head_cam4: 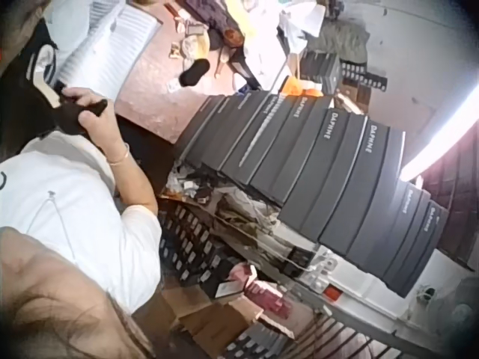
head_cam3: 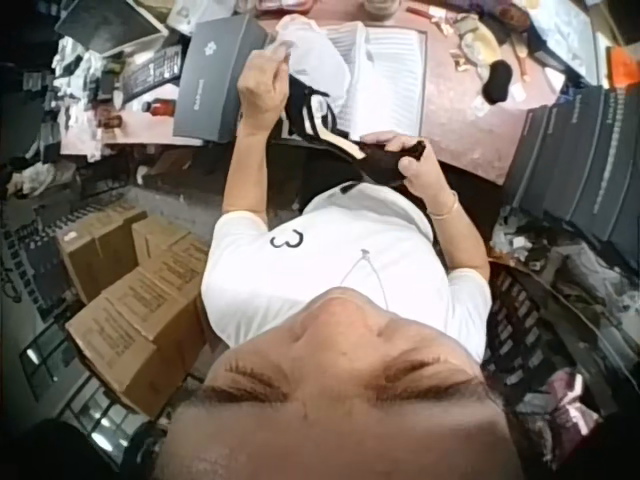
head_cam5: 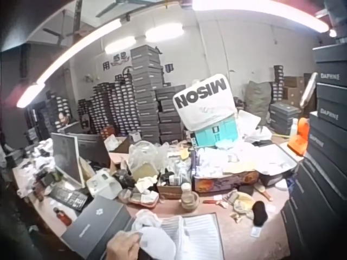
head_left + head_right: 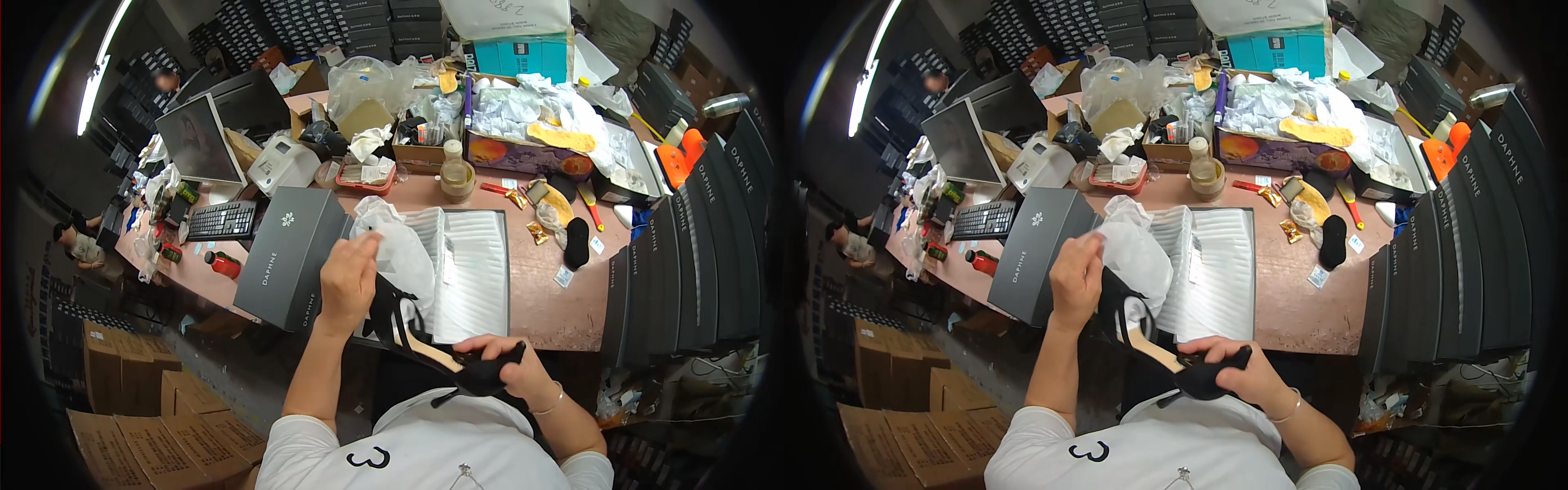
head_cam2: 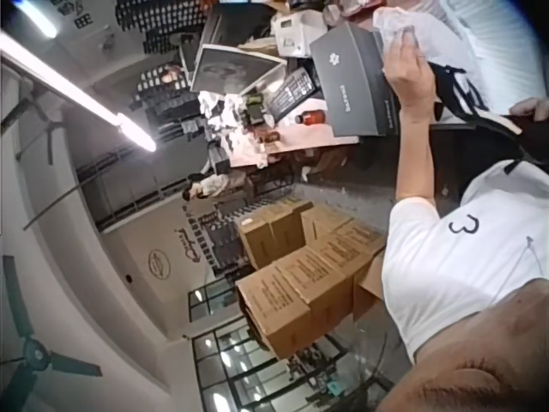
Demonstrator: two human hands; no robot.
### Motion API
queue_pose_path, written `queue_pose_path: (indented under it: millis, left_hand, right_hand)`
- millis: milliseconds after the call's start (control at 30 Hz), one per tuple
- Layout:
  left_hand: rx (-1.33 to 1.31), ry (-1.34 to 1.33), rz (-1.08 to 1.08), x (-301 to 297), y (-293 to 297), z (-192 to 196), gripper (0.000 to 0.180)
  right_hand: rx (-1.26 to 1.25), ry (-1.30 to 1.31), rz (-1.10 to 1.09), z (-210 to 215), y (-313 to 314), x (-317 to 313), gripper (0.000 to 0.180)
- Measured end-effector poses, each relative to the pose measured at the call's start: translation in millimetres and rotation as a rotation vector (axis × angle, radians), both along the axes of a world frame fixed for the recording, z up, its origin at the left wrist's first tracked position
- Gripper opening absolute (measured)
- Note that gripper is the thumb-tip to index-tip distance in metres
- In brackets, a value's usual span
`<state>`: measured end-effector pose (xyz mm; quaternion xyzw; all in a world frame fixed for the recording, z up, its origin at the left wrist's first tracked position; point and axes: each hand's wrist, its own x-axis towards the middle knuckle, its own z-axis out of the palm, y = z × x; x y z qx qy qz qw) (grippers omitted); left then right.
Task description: Packing high-heeled shoes into boxes with tissue paper.
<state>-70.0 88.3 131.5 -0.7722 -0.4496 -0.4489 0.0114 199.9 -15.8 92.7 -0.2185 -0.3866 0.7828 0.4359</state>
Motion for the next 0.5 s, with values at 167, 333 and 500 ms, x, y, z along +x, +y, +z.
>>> queue_pose_path:
  millis: [167, 333, 500]
  left_hand:
    - [0.052, 0.04, 0.009, -16.9, -17.3, 42.2, 0.026]
    - [-0.165, 0.287, -0.146, -0.1, -2.1, 36.1, 0.032]
    - [-0.194, 0.2, -0.209, 23.7, 7.5, 29.9, 0.034]
  right_hand:
    - [-0.423, 0.26, -0.192, -15.7, 16.4, -17.4, 0.065]
    - [-0.611, 0.625, -0.307, -32.9, 24.7, -17.1, 0.063]
    - [-0.631, 0.881, -0.152, -26.8, 16.6, -22.0, 0.065]
